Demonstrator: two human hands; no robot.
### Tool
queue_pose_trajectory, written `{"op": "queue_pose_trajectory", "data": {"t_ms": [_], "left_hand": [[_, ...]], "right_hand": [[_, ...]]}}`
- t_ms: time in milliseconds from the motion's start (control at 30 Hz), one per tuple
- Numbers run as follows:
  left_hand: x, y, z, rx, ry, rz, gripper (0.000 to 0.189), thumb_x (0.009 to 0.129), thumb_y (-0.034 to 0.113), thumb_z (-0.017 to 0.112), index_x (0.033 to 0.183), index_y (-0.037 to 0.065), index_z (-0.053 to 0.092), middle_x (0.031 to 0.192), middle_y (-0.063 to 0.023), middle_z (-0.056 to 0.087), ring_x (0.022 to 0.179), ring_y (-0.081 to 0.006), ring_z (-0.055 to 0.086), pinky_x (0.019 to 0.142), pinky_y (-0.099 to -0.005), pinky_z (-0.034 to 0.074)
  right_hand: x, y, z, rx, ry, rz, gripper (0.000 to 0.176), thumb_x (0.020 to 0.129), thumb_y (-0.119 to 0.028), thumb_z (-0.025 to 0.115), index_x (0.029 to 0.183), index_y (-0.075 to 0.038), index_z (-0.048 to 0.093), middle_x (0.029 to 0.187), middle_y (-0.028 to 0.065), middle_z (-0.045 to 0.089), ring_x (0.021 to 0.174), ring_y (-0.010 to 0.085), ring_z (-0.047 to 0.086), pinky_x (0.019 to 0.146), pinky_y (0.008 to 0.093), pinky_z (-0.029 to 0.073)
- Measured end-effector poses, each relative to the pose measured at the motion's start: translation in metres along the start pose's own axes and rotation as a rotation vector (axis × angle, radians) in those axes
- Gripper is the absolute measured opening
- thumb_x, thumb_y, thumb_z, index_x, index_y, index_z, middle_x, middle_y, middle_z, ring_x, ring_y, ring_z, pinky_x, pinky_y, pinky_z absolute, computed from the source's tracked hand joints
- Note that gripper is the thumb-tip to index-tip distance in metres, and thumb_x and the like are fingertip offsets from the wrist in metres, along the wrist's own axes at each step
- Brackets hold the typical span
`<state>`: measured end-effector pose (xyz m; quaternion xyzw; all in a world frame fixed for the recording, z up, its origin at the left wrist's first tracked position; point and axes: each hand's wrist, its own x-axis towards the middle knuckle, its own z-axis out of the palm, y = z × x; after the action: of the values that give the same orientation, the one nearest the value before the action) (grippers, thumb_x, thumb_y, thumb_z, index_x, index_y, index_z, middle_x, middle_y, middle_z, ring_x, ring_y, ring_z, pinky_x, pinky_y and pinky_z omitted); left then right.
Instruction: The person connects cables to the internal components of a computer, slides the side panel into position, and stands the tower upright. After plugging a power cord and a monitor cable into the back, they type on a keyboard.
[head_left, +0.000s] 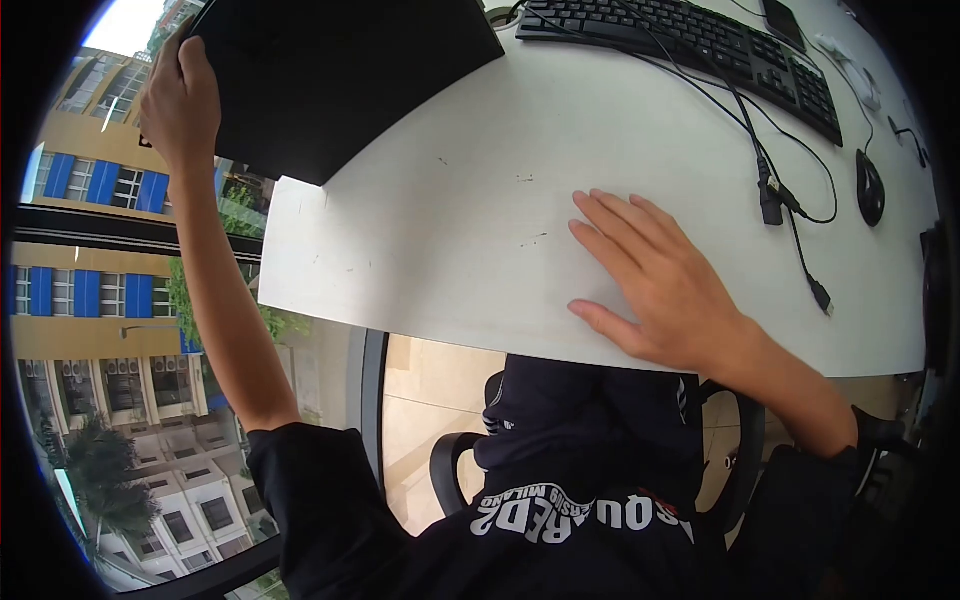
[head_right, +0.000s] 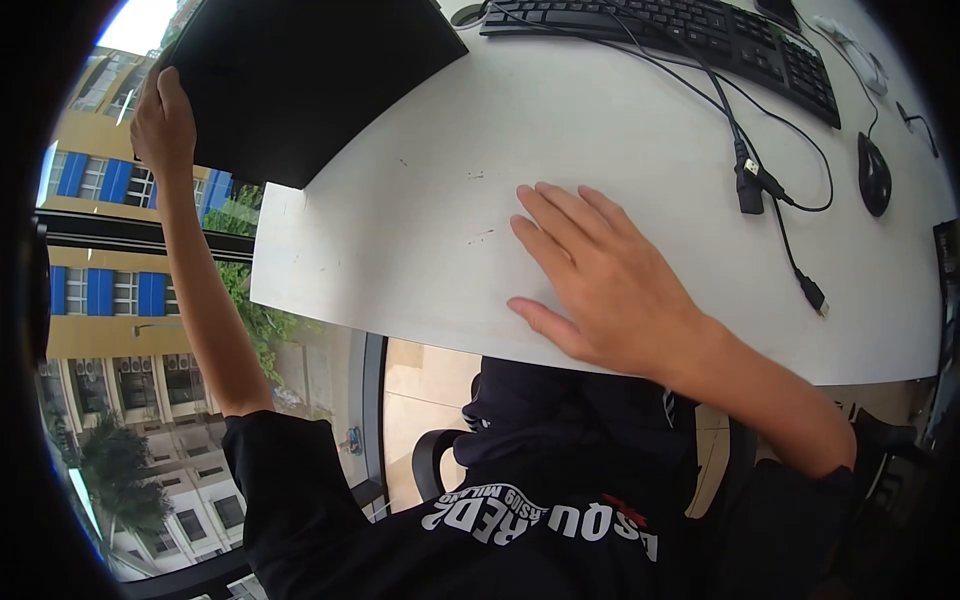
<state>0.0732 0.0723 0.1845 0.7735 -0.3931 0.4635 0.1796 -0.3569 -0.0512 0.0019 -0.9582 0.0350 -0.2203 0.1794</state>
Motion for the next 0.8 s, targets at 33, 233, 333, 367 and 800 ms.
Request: {"op": "queue_pose_trajectory", "data": {"t_ms": [33, 233, 333, 367, 800], "left_hand": [[0.001, -0.004, 0.006, 0.029, 0.071, 0.035, 0.047, 0.105, 0.04, 0.046, 0.124, 0.011, 0.077, 0.109, -0.0107, 0.079, 0.106, -0.0342, 0.073, 0.105, -0.0443, 0.048], [-0.002, -0.009, 0.02, 0.028, 0.241, 0.099, 0.05, 0.104, 0.048, 0.043, 0.117, 0.016, 0.079, 0.111, -0.011, 0.079, 0.109, -0.038, 0.071, 0.096, -0.0517, 0.052], [0.0, -0.012, 0.027, 0.034, 0.308, 0.123, 0.051, 0.104, 0.049, 0.043, 0.12, 0.017, 0.079, 0.117, -0.0092, 0.078, 0.114, -0.0366, 0.07, 0.101, -0.0499, 0.051], [0.0, -0.014, 0.028, 0.045, 0.316, 0.121, 0.052, 0.104, 0.05, 0.043, 0.121, 0.018, 0.079, 0.119, -0.0086, 0.078, 0.116, -0.0361, 0.07, 0.103, -0.0492, 0.05], [0.002, -0.019, 0.037, 0.076, 0.351, 0.143, 0.053, 0.103, 0.052, 0.045, 0.125, 0.017, 0.078, 0.126, -0.0054, 0.077, 0.122, -0.0306, 0.069, 0.109, -0.0449, 0.046]], "right_hand": [[-0.006, -0.011, 0.001, 0.003, -0.045, 0.042, 0.064, 0.092, -0.03, 0.077, 0.139, 0.009, 0.058, 0.152, 0.0257, 0.052, 0.144, 0.039, 0.047, 0.122, 0.0519, 0.036], [-0.01, -0.052, 0.032, -0.08, -0.053, 0.217, 0.099, 0.094, -0.048, 0.074, 0.156, 0.017, 0.031, 0.16, 0.036, 0.038, 0.153, 0.0469, 0.034, 0.127, 0.061, 0.02], [0.001, -0.071, 0.049, -0.075, -0.016, 0.263, 0.107, 0.094, -0.053, 0.072, 0.157, 0.019, 0.025, 0.16, 0.039, 0.037, 0.155, 0.0478, 0.032, 0.127, 0.0629, 0.018], [0.005, -0.076, 0.055, -0.076, -0.006, 0.274, 0.108, 0.093, -0.054, 0.072, 0.157, 0.02, 0.026, 0.159, 0.0394, 0.037, 0.155, 0.0477, 0.031, 0.127, 0.0631, 0.018], [0.039, -0.124, 0.101, 0.056, 0.047, 0.219, 0.103, 0.101, -0.061, 0.055, 0.157, 0.02, 0.026, 0.155, 0.0394, 0.043, 0.155, 0.0467, 0.031, 0.13, 0.056, 0.02]]}}
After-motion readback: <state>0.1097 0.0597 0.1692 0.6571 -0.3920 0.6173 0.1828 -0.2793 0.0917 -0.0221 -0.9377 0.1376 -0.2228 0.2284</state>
